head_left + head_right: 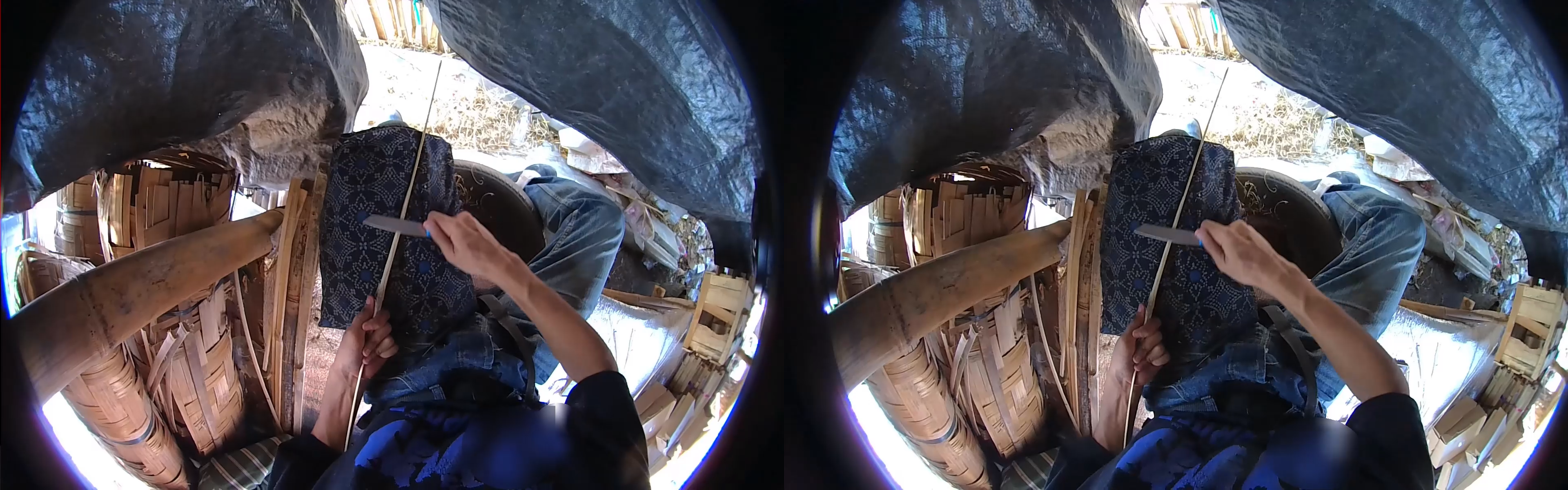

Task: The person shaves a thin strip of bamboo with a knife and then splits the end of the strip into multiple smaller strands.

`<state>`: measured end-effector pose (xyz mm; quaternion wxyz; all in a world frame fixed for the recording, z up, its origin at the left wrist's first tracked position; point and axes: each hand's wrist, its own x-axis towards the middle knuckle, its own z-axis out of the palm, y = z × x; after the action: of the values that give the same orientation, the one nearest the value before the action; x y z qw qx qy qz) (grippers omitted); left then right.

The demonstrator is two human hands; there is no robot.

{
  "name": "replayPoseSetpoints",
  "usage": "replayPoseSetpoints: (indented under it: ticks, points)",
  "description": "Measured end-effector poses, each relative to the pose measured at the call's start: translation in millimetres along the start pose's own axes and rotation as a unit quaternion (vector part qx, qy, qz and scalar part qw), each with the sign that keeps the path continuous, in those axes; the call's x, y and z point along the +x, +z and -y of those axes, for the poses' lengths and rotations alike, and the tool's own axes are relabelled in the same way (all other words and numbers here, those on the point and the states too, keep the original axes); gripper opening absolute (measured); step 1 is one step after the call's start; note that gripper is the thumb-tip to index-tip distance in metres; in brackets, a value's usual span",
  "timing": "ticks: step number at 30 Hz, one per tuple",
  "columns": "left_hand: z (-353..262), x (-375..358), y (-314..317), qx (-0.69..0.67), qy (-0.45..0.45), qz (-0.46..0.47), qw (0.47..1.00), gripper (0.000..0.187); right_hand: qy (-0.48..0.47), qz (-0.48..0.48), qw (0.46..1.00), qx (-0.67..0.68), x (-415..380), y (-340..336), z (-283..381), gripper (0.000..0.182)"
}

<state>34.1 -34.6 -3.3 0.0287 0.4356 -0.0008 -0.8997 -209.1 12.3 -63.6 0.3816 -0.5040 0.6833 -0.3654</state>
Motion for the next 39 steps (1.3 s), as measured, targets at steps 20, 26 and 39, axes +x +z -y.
replayPoseSetpoints:
  ticks: [20, 26, 39]
  points:
    - [-2, -2, -2, -0.019, -0.024, 0.017, 0.999, 0.048, 0.105, 0.022, 0.992, 0.063, 10, -9, -32, 0.035]
    - [1, 0, -4, -0.020, -0.024, 0.010, 0.999, 0.048, 0.111, 0.060, 0.992, 0.027, -2, -10, -20, 0.030]
    - [11, -3, 14, -0.057, -0.045, 0.024, 0.997, 0.048, 0.088, 0.174, 0.978, 0.076, -31, -5, -8, 0.040]
